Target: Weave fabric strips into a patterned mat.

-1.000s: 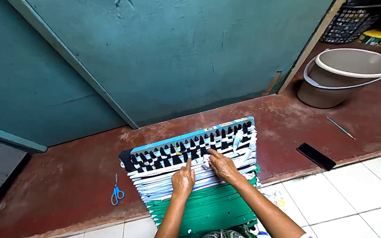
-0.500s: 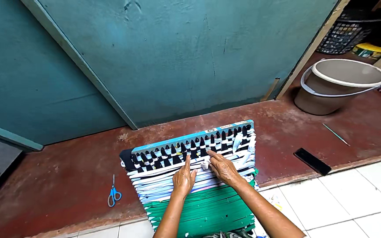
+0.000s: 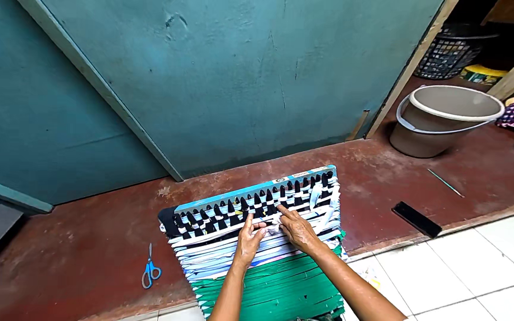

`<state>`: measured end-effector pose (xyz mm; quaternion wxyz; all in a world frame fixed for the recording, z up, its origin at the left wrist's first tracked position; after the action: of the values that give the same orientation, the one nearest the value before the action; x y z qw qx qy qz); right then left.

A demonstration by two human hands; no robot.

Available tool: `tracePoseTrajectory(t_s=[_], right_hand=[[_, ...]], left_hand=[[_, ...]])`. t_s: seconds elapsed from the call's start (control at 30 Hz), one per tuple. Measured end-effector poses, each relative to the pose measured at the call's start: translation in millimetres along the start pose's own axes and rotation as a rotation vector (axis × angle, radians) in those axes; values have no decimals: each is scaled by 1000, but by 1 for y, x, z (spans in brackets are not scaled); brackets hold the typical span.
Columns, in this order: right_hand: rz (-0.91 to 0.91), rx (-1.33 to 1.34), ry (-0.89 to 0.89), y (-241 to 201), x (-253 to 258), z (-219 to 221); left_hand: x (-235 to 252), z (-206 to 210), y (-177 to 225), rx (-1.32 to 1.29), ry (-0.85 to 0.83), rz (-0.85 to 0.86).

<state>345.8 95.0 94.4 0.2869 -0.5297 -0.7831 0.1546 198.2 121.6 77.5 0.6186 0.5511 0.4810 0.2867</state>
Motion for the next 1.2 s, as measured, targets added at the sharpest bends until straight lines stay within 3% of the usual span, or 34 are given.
tracePoseTrajectory(t_s=[0.13,0.27,0.37,0.43,0.5,0.63,0.87,0.93,1.0,1.07,1.13,1.2], right_hand=[[-8,1,38,-2,2,-1],[35,-17,21,-2,4,-2],[54,-45,17,-3,9,-7],[97,-67,-76,-4,12,-4],[79,-106,-81,-16,13,-8],[-159,-78,21,-67,22,1],[-86,-40,-353,-86,52,59],[-73,-48,-369,-84,54,62],[-68,-44,-365,-81,56,64],[-68,-36,-360,-79,56,66],[-83,-27,-337,-78,56,67],[-103,-7,-314,-77,56,67]], left_hand=[[-2,-7,5,-29,-20,112],[-7,-19,8,352,1,37],[-22,-36,19,540,191,112],[-34,-53,21,685,377,124],[-42,-65,16,866,440,-21],[-48,-80,6,1064,414,-269],[-42,-75,-3,1099,307,-384],[-35,-71,-12,969,263,-391],[-27,-68,-19,670,216,-300],[-22,-65,-24,106,136,-174],[-22,-55,-28,-468,-49,-144],[-22,-51,-24,-749,-196,-87]])
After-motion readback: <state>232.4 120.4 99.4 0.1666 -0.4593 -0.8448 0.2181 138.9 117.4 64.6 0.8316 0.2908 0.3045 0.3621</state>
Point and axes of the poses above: each hand's wrist, its own x-axis towards the middle knuckle, its own z-axis out of the palm, y = z × x, the point moved 10 cm from there along x, towards the middle knuckle, and after that the axes turned 11 degrees about -z, right-handed, at the moved point
